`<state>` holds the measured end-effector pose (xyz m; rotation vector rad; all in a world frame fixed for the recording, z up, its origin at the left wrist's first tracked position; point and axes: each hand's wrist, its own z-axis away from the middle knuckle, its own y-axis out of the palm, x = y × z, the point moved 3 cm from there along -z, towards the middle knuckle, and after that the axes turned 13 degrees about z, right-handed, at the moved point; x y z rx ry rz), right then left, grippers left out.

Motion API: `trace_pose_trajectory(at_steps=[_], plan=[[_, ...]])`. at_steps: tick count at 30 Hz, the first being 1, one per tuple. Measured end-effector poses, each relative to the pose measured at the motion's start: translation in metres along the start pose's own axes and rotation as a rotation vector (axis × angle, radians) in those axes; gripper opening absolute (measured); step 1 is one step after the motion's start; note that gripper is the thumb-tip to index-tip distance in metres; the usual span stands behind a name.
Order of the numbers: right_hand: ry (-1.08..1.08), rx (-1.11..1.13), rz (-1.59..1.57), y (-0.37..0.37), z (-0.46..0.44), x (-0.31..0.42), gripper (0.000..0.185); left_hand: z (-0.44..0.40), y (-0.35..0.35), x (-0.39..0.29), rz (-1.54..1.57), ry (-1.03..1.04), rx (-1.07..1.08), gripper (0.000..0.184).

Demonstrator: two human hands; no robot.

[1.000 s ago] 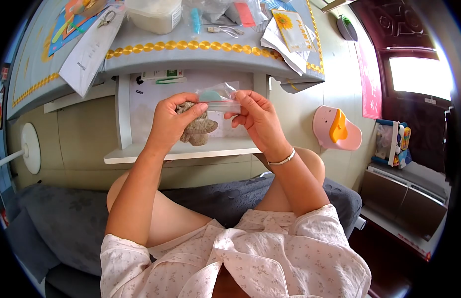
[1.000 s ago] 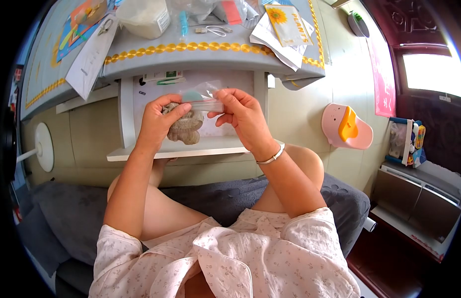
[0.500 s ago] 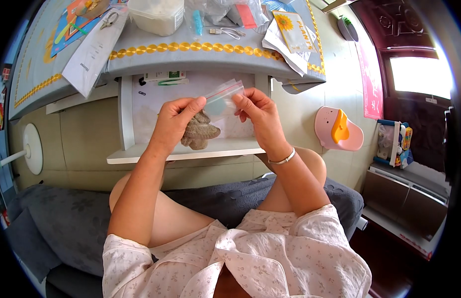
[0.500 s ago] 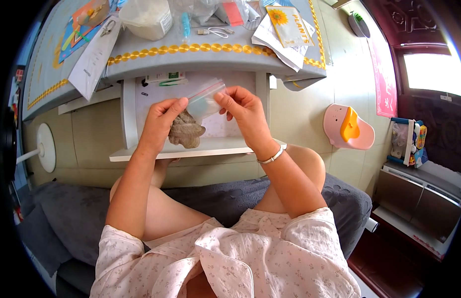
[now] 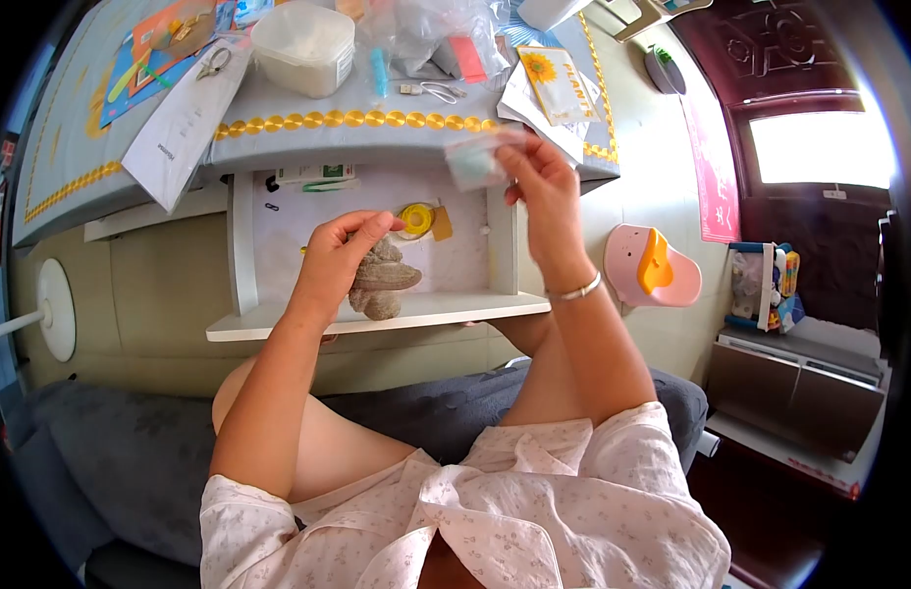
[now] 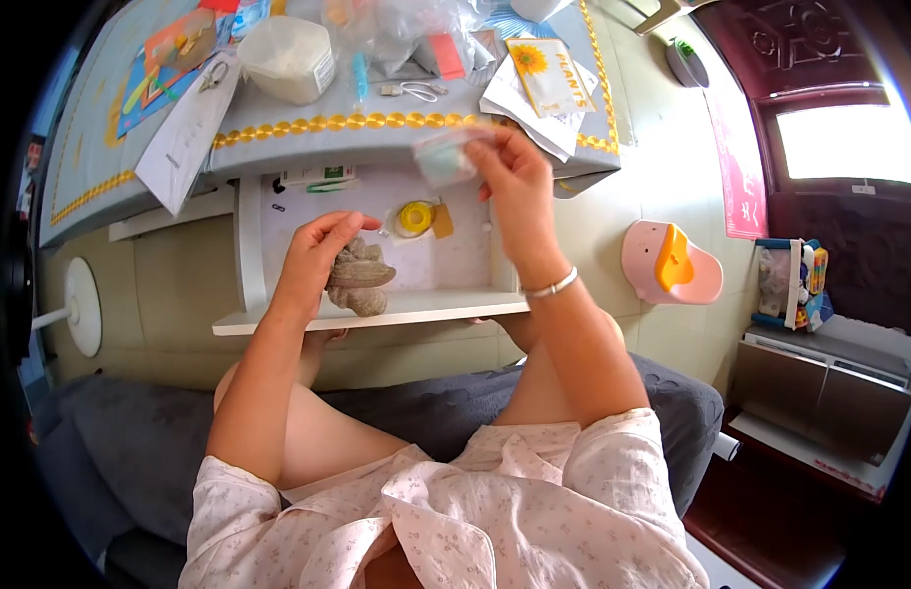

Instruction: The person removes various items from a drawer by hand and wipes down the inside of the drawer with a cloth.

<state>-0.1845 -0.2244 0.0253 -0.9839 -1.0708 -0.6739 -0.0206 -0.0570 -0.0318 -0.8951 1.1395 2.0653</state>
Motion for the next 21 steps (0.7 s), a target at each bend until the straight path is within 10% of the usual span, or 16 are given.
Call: trace_pose_trajectory(at_steps=[9, 13, 21], plan=[[-0.451, -0.378, 1.008, -0.026, -0.099, 0.023, 0.049, -0.001, -0.010, -0.005, 0.082, -0.039, -0.109, 0.025], [-0.732, -0.545, 0.826, -0.023, -0.062, 0.031, 0.037, 0.000, -0.021, -0.011, 0.160, 0.007, -0.212, 0.022], [-0.339, 0.342, 0.961, 0.066, -0.009, -0.127, 0.031, -0.005, -0.048, -0.020, 0.259, 0.139, -0.384, 0.019]])
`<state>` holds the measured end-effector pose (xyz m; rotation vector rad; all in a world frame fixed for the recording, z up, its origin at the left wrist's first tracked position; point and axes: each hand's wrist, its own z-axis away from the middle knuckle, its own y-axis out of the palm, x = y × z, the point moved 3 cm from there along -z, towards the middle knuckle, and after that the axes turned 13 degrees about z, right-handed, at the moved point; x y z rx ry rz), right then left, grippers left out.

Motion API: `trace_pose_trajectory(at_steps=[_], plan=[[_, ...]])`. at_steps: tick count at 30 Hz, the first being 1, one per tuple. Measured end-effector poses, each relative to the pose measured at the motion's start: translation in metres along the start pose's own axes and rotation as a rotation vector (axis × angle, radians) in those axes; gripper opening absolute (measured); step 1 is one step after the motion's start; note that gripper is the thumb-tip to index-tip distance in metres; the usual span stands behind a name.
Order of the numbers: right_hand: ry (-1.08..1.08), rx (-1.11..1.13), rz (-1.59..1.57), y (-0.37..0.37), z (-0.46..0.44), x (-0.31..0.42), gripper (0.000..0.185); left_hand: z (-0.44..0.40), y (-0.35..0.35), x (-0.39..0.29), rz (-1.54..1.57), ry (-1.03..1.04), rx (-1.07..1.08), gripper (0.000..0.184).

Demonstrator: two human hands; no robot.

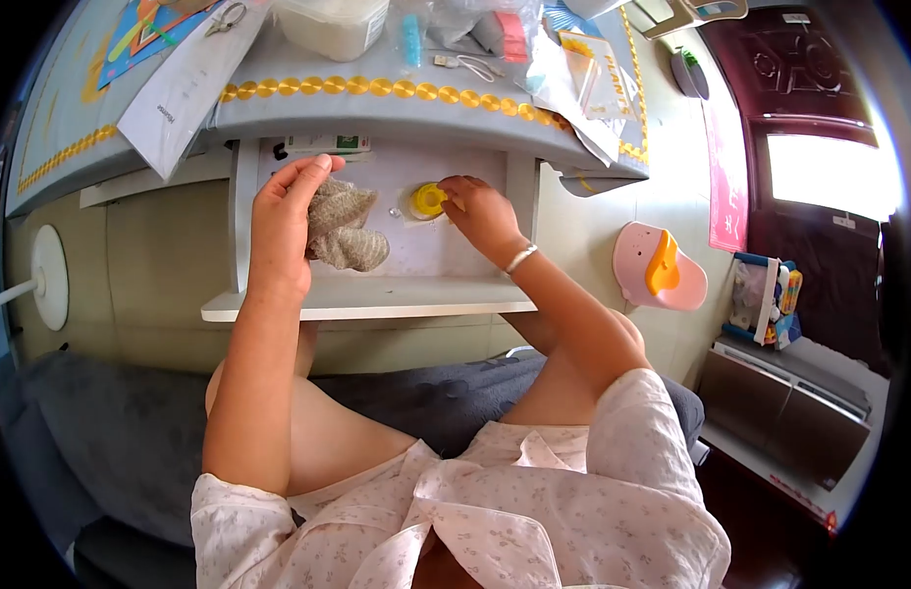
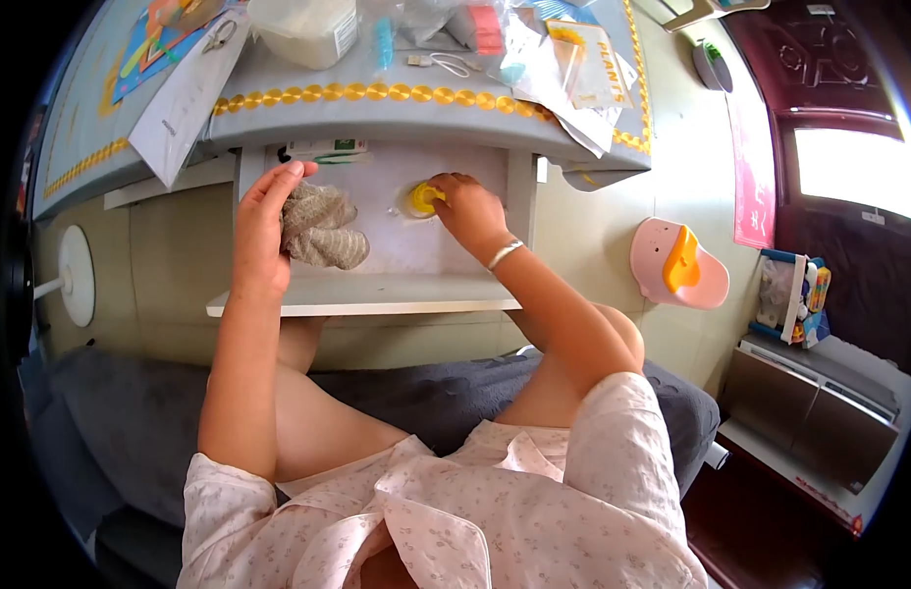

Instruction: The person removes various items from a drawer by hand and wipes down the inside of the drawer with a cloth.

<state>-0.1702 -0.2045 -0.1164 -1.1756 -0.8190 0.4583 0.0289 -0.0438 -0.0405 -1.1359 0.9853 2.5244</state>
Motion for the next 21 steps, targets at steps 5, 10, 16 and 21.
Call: trace_pose_trajectory(at_steps=[5, 10, 16, 21], plan=[[-0.099, 0.053, 0.226, 0.065, -0.021, -0.024, 0.052, -0.002, -0.003, 0.000, -0.018, -0.010, -0.035, 0.016], [-0.105, 0.129, 0.402, 0.073, -0.030, -0.025, 0.056, -0.003, 0.000, 0.001, -0.013, -0.055, -0.023, 0.018], [-0.103, 0.167, 0.408, 0.074, -0.032, -0.028, 0.053, 0.000, 0.000, 0.001, 0.004, -0.022, -0.018, 0.017], [0.051, 0.177, 0.106, 0.069, -0.029, -0.022, 0.058, -0.001, -0.001, 0.001, -0.007, -0.050, -0.015, 0.015]])
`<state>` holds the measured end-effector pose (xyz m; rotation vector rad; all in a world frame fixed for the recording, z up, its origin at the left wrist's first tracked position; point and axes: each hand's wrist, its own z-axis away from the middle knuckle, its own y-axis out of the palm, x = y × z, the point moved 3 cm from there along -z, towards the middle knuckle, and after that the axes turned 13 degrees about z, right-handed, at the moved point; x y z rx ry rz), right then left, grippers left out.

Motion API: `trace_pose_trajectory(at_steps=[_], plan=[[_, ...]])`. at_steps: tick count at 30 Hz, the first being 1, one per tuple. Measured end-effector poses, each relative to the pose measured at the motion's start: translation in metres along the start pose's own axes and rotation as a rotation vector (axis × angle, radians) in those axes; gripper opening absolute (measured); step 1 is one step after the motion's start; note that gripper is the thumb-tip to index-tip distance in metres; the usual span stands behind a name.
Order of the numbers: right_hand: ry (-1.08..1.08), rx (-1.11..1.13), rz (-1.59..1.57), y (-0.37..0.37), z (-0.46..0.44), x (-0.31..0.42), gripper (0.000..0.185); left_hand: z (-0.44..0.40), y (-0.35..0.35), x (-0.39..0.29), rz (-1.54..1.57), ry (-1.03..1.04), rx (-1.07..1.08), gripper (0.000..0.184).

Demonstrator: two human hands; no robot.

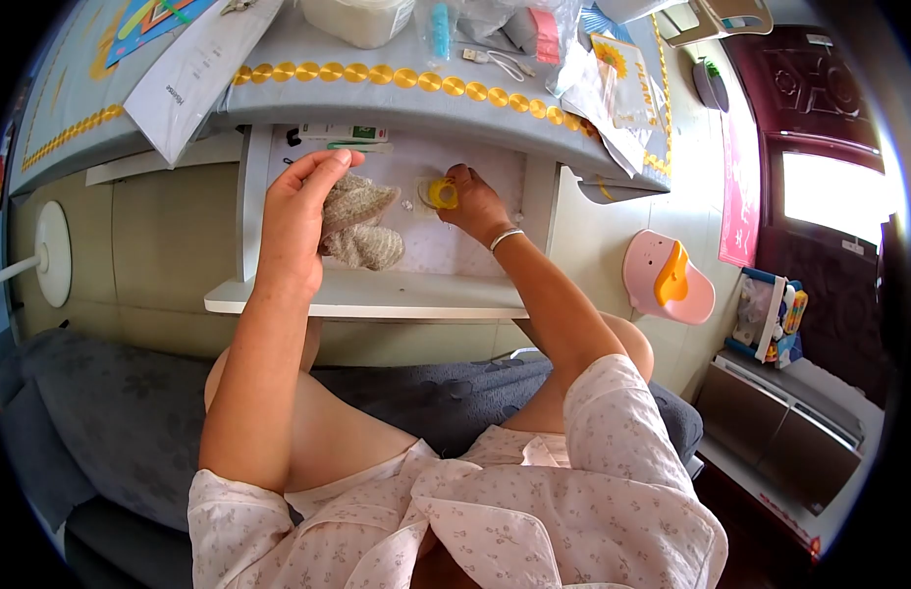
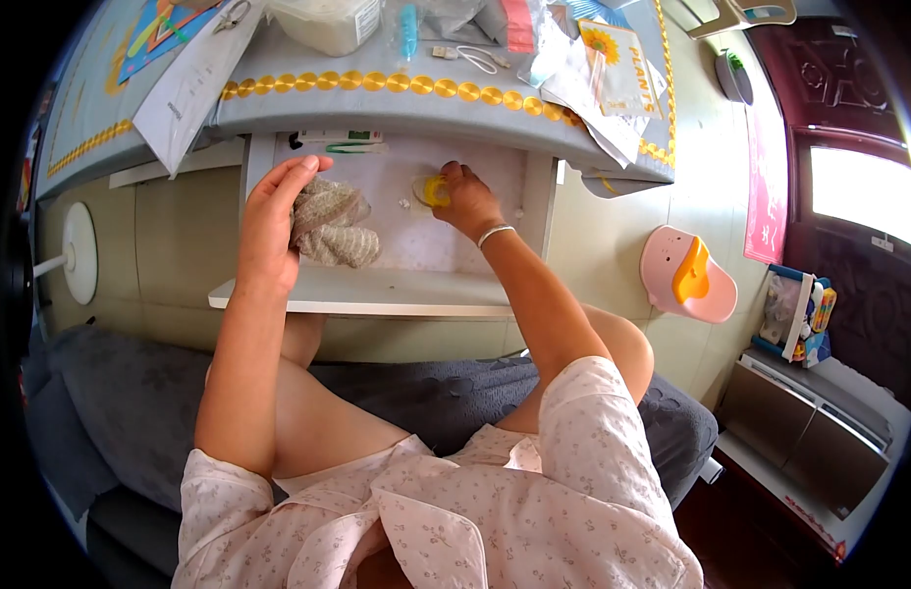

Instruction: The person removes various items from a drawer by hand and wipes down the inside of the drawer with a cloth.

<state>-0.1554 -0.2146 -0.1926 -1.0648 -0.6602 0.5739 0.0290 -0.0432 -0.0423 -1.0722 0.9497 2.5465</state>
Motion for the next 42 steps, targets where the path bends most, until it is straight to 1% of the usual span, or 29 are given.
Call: trace_pose_trajectory(at_steps=[1, 2, 4, 5, 7, 8, 10, 11, 13, 14, 16, 17, 19, 20, 22, 23, 25, 26, 29, 30, 32, 33, 35, 36, 37, 39, 40, 41, 42], plan=[[0.069, -0.011, -0.145, -0.002, 0.001, -0.001, 0.059, -0.001, 0.000, 0.001, 0.001, 0.000, 0.003, 0.015], [0.072, -0.014, -0.143, -0.006, 0.003, -0.001, 0.059, -0.002, -0.002, 0.002, 0.013, -0.001, 0.004, 0.015], [0.089, 0.053, -0.401, -0.015, 0.008, -0.001, 0.062, -0.002, -0.001, 0.001, 0.029, -0.004, 0.013, 0.015], [0.091, 0.046, -0.394, -0.020, 0.012, -0.003, 0.062, -0.001, -0.001, -0.001, 0.045, -0.012, 0.001, 0.015], [0.063, 0.078, -0.643, -0.031, 0.024, -0.004, 0.059, 0.000, 0.000, -0.003, 0.068, -0.015, -0.003, 0.015], [0.063, 0.071, -0.635, -0.037, 0.031, -0.005, 0.059, -0.001, -0.001, -0.002, 0.061, -0.023, 0.009, 0.015], [0.004, 0.121, -1.056, -0.061, 0.052, 0.006, 0.056, 0.000, 0.000, 0.000, 0.061, -0.029, 0.029, 0.016], [0.003, 0.113, -1.047, -0.071, 0.059, 0.009, 0.056, 0.001, 0.002, 0.001, 0.058, -0.031, 0.023, 0.016], [-0.018, 0.189, -1.114, -0.085, 0.071, 0.017, 0.053, 0.002, 0.004, 0.003, 0.060, -0.025, 0.026, 0.016], [-0.023, 0.183, -1.108, -0.094, 0.075, 0.021, 0.053, 0.002, 0.005, 0.005, 0.042, -0.041, 0.050, 0.016], [-0.041, 0.267, -1.186, -0.110, 0.083, 0.029, 0.057, -0.001, 0.005, 0.012, 0.024, -0.052, 0.108, 0.019], [-0.046, 0.256, -1.179, -0.121, 0.087, 0.033, 0.057, 0.000, 0.006, 0.013, 0.028, -0.043, 0.118, 0.019], [-0.069, 0.222, -1.227, -0.143, 0.094, 0.037, 0.061, 0.003, 0.011, 0.016, -0.025, -0.105, 0.174, 0.020], [-0.074, 0.198, -1.222, -0.152, 0.096, 0.037, 0.061, 0.004, 0.012, 0.017, -0.015, -0.135, 0.184, 0.021], [-0.080, 0.008, -1.196, -0.172, 0.100, 0.031, 0.061, 0.007, 0.016, 0.014, -0.031, -0.131, 0.199, 0.021], [-0.081, -0.012, -1.190, -0.180, 0.101, 0.027, 0.061, 0.009, 0.017, 0.013, -0.044, -0.137, 0.188, 0.021], [-0.116, -0.341, -0.958, -0.206, 0.098, 0.014, 0.060, 0.012, 0.020, 0.011, -0.050, -0.135, 0.195, 0.021], [-0.020, -0.427, -0.821, -0.217, 0.096, 0.002, 0.059, 0.011, 0.019, 0.012, -0.041, -0.123, 0.195, 0.020], [0.178, -0.733, -0.226, -0.247, 0.073, -0.032, 0.060, 0.013, 0.021, 0.013, -0.031, -0.103, 0.199, 0.020], [0.178, -0.733, -0.226, -0.254, 0.065, -0.037, 0.060, 0.013, 0.021, 0.013, -0.031, -0.094, 0.202, 0.020], [0.247, -0.679, 0.137, -0.266, 0.048, -0.041, 0.062, 0.009, 0.020, 0.017, -0.027, -0.107, 0.212, 0.020], [0.247, -0.677, 0.133, -0.265, 0.037, -0.049, 0.062, 0.008, 0.019, 0.018, -0.023, -0.123, 0.220, 0.020], [0.171, -0.654, 0.377, -0.250, 0.018, -0.060, 0.063, 0.007, 0.019, 0.017, -0.034, -0.126, 0.206, 0.020], [0.174, -0.576, 0.413, -0.247, 0.015, -0.060, 0.067, 0.007, 0.018, 0.017, -0.041, -0.127, 0.196, 0.020], [0.175, -0.561, 0.402, -0.241, 0.015, -0.059, 0.067, 0.007, 0.016, 0.016, -0.049, -0.140, 0.183, 0.020], [0.185, -0.848, 0.292, -0.239, 0.021, -0.053, 0.068, 0.006, 0.014, 0.014, -0.013, -0.139, 0.158, 0.020], [0.090, -0.999, 0.328, -0.245, 0.035, -0.037, 0.055, 0.004, 0.012, 0.014, -0.002, -0.130, 0.151, 0.019], [0.093, -0.987, 0.322, -0.239, 0.048, -0.027, 0.055, 0.003, 0.010, 0.013, -0.006, -0.140, 0.143, 0.019], [0.057, -0.887, 0.126, -0.230, 0.061, -0.019, 0.044, 0.002, 0.010, 0.012, -0.002, -0.138, 0.136, 0.018]])
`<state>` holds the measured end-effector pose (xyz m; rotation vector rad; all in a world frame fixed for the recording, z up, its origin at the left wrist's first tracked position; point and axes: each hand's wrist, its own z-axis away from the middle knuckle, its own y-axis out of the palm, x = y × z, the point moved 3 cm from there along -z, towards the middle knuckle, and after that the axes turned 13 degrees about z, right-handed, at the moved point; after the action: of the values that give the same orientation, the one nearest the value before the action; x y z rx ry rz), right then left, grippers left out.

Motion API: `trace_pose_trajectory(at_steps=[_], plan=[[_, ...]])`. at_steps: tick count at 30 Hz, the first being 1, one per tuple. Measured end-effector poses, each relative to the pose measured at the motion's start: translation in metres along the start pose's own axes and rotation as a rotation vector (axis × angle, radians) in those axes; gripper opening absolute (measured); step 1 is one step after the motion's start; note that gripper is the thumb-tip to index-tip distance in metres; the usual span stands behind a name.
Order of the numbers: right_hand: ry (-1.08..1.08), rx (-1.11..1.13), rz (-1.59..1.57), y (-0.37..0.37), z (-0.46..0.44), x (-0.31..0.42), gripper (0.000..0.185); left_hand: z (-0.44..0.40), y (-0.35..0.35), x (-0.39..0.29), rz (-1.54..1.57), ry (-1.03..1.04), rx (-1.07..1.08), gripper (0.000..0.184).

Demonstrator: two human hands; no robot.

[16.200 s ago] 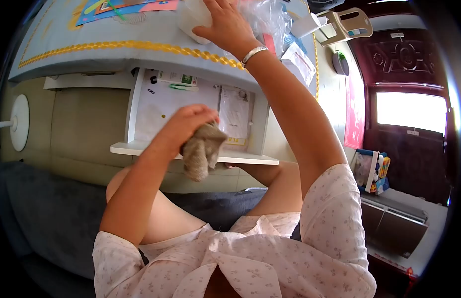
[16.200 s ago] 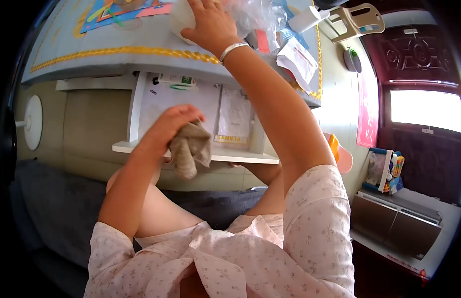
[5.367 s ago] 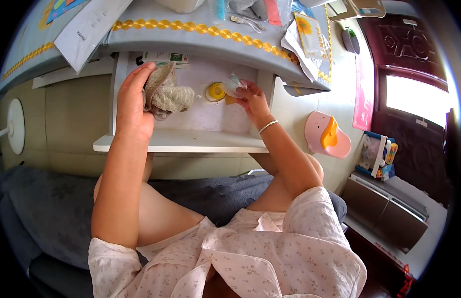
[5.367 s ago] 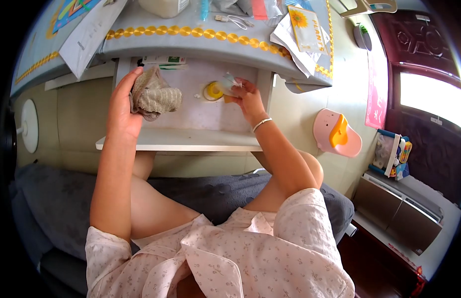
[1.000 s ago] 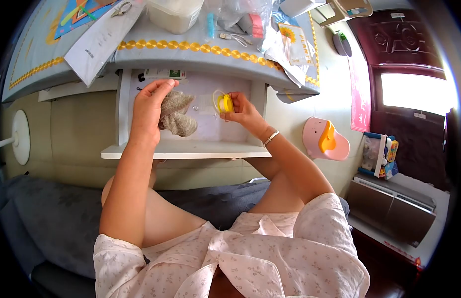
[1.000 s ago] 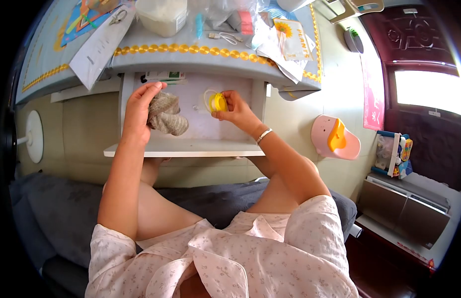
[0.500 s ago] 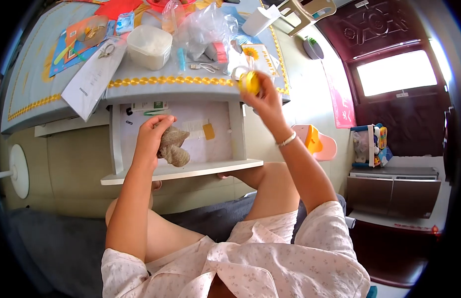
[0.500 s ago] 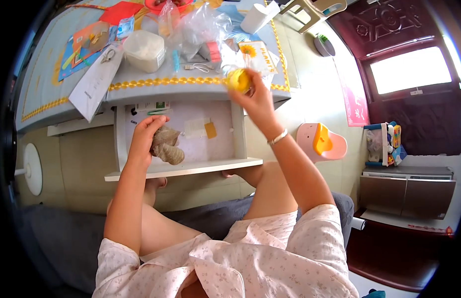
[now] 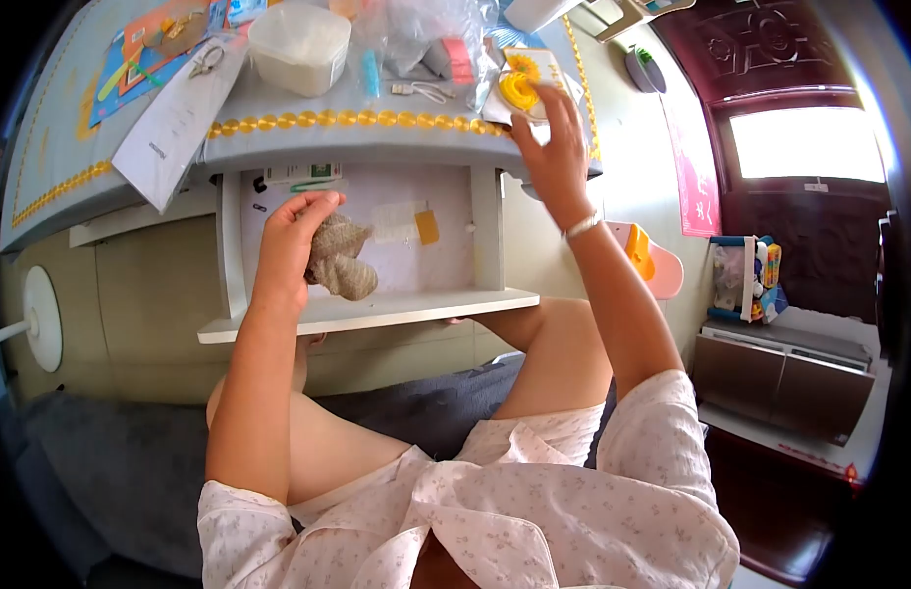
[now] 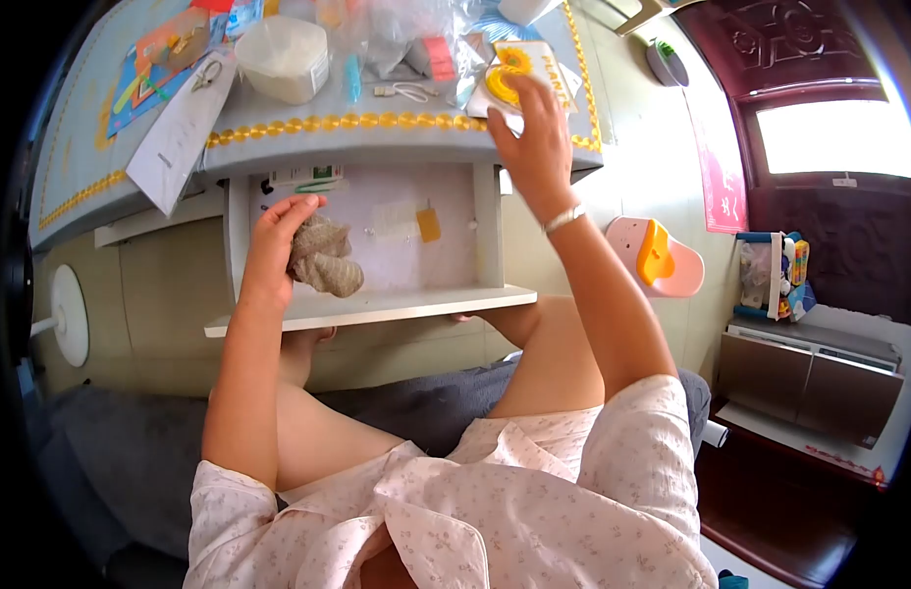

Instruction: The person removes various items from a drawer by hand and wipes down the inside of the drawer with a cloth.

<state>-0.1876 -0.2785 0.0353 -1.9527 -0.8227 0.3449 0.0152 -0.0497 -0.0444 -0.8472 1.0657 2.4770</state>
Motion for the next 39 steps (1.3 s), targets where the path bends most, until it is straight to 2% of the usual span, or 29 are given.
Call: trace_pose_trajectory(at_steps=[1, 3, 5, 7, 8, 10, 11, 13, 17, 20, 22, 23, 25, 26, 28, 31, 32, 37, 39], plan=[[0.043, 0.110, -0.185, -0.003, 0.016, 0.007, 0.033, 0.001, 0.000, -0.001, 0.006, 0.002, -0.008, 0.018], [-0.036, 0.332, -0.352, 0.013, 0.059, 0.022, 0.017, 0.002, 0.001, -0.003, 0.023, 0.014, -0.019, 0.017], [0.083, 0.647, -0.360, 0.056, 0.101, 0.024, 0.015, 0.002, 0.001, -0.006, 0.013, 0.031, -0.048, 0.016], [0.133, 0.802, -0.259, 0.115, 0.142, 0.005, 0.020, 0.001, -0.002, -0.006, 0.022, 0.029, -0.061, 0.016], [0.129, 0.811, -0.266, 0.131, 0.146, 0.003, 0.020, 0.000, -0.003, -0.006, 0.032, 0.028, -0.063, 0.016], [0.237, 1.026, -0.045, 0.165, 0.156, -0.005, 0.026, -0.002, -0.006, -0.004, 0.019, 0.042, -0.083, 0.017], [0.235, 1.036, -0.050, 0.183, 0.162, -0.004, 0.026, -0.003, -0.007, -0.004, 0.005, 0.055, -0.087, 0.018], [0.459, 0.908, 0.199, 0.208, 0.172, -0.009, 0.034, -0.003, -0.008, -0.006, 0.012, 0.044, -0.107, 0.017], [0.477, 0.899, 0.196, 0.210, 0.175, -0.010, 0.032, -0.007, -0.012, -0.006, 0.035, 0.008, -0.096, 0.016], [0.387, 0.983, 0.080, 0.210, 0.174, -0.012, 0.030, -0.009, -0.011, -0.004, 0.035, 0.015, -0.092, 0.016], [0.485, 1.055, -0.150, 0.197, 0.172, -0.006, 0.016, -0.006, -0.009, -0.005, 0.007, 0.029, -0.105, 0.016], [0.488, 1.054, -0.149, 0.187, 0.169, -0.003, 0.016, -0.005, -0.008, -0.005, -0.018, 0.041, -0.111, 0.016], [0.500, 0.916, -0.512, 0.162, 0.154, 0.011, 0.014, -0.003, -0.005, -0.002, -0.020, 0.021, -0.109, 0.016], [0.497, 0.910, -0.511, 0.147, 0.149, 0.019, 0.014, -0.002, -0.005, -0.001, -0.025, 0.002, -0.111, 0.016], [0.369, 0.535, -0.849, 0.106, 0.133, 0.039, 0.020, 0.000, -0.002, 0.000, -0.048, -0.002, -0.077, 0.016], [0.337, 0.392, -1.005, 0.073, 0.127, 0.058, 0.023, -0.001, 0.002, 0.008, -0.068, 0.016, 0.003, 0.018], [0.408, 0.389, -1.116, 0.064, 0.126, 0.064, 0.021, 0.001, 0.004, 0.010, -0.140, -0.040, 0.042, 0.019], [0.364, 0.301, -1.146, 0.043, 0.122, 0.082, 0.021, 0.005, 0.013, 0.016, -0.336, -0.149, 0.130, 0.022], [0.338, 0.286, -1.146, 0.040, 0.121, 0.087, 0.021, 0.007, 0.015, 0.016, -0.289, -0.182, 0.170, 0.023]])
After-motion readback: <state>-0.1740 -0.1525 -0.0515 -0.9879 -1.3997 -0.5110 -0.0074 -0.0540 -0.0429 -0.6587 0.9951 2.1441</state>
